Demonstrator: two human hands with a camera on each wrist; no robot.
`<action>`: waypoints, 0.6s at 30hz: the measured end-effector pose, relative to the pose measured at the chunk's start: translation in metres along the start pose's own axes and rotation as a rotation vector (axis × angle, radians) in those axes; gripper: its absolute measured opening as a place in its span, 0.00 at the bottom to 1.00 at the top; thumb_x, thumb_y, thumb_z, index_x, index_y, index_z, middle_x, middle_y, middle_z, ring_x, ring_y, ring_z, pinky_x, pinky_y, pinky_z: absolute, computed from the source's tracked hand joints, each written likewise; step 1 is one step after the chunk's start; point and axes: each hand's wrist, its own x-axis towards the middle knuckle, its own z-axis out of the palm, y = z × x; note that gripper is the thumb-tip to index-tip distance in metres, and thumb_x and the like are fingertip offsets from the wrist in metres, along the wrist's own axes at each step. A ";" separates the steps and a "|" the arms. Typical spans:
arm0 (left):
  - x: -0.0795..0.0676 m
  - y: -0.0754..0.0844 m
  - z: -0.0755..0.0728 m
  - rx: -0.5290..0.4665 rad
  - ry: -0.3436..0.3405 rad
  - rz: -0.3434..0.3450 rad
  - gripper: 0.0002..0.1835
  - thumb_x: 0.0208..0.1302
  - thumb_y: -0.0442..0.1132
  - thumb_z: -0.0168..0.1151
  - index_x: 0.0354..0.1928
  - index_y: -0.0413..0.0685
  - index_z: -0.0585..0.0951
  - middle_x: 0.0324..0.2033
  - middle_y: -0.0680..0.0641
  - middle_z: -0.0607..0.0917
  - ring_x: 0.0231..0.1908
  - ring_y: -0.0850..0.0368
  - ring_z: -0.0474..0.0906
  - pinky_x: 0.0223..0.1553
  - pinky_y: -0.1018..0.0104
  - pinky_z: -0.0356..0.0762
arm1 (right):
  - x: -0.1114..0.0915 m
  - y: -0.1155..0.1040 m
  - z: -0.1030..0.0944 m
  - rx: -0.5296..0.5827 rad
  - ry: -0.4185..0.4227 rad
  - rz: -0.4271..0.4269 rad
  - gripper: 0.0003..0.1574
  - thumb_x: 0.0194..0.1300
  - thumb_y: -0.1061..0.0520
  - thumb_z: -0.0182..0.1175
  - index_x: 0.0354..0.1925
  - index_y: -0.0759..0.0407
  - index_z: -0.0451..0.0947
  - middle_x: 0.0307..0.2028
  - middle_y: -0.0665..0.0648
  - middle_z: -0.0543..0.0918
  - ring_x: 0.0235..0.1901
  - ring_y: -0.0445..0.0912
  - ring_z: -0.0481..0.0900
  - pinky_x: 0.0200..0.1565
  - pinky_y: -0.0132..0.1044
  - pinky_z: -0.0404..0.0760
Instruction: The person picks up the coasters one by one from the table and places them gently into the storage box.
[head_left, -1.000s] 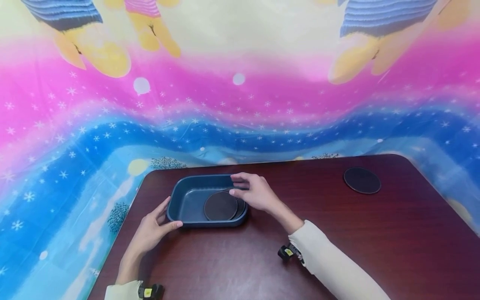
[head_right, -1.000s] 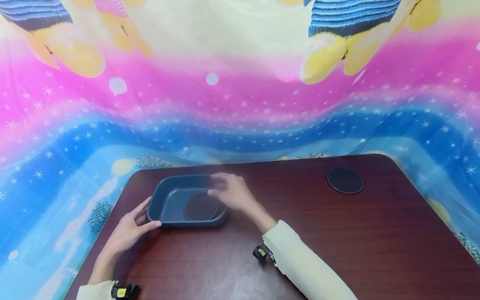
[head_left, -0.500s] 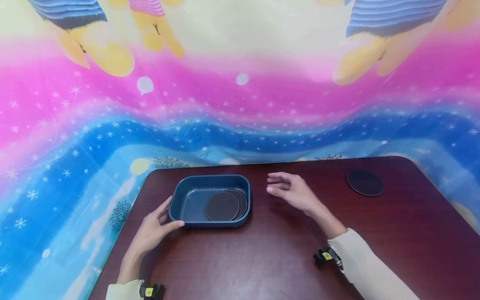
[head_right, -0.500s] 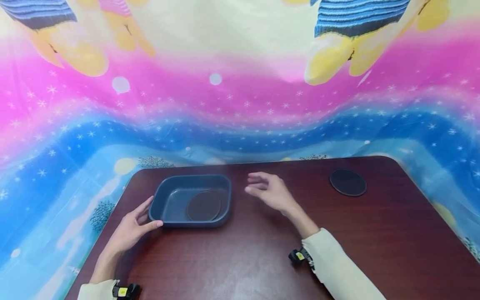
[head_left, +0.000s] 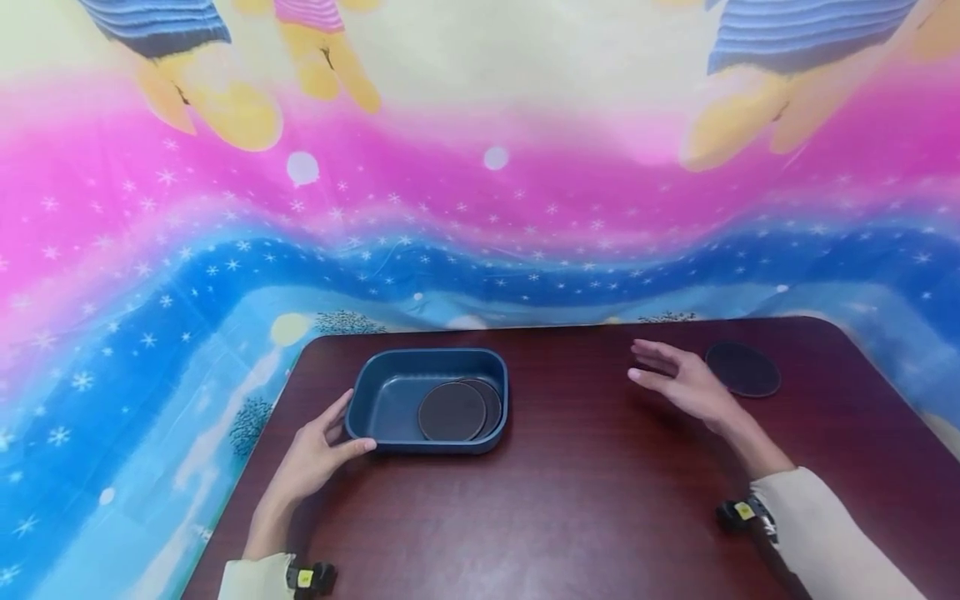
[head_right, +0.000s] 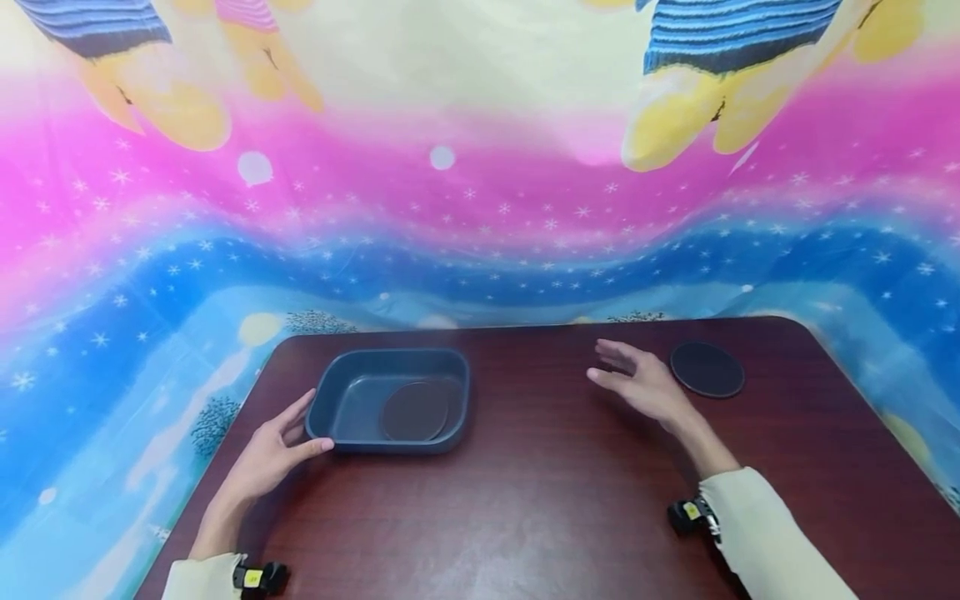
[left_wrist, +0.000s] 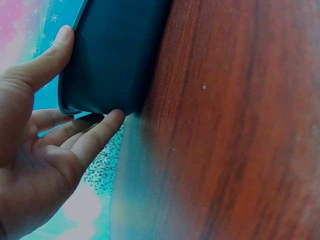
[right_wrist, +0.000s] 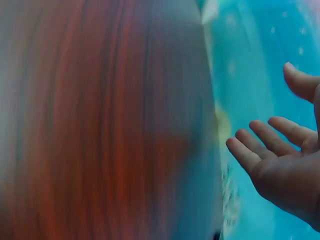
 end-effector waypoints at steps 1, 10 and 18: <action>0.000 0.000 0.000 -0.001 0.000 0.002 0.54 0.69 0.49 0.76 0.87 0.52 0.54 0.76 0.34 0.74 0.71 0.37 0.79 0.54 0.69 0.86 | -0.002 0.005 -0.007 -0.023 0.001 0.003 0.48 0.78 0.45 0.66 0.83 0.64 0.59 0.78 0.70 0.69 0.77 0.68 0.69 0.56 0.15 0.76; -0.001 0.003 -0.001 -0.004 -0.005 -0.003 0.54 0.69 0.50 0.76 0.87 0.52 0.54 0.77 0.34 0.72 0.72 0.37 0.78 0.57 0.61 0.87 | -0.010 0.041 -0.069 -0.285 0.028 0.076 0.56 0.78 0.38 0.64 0.87 0.57 0.50 0.82 0.71 0.59 0.76 0.77 0.62 0.72 0.61 0.73; -0.001 0.004 0.000 -0.010 -0.004 0.001 0.54 0.69 0.49 0.76 0.87 0.52 0.54 0.78 0.33 0.71 0.72 0.35 0.77 0.58 0.53 0.88 | -0.014 0.070 -0.111 -0.435 0.043 0.118 0.62 0.75 0.35 0.64 0.88 0.57 0.44 0.79 0.84 0.55 0.73 0.85 0.58 0.63 0.81 0.63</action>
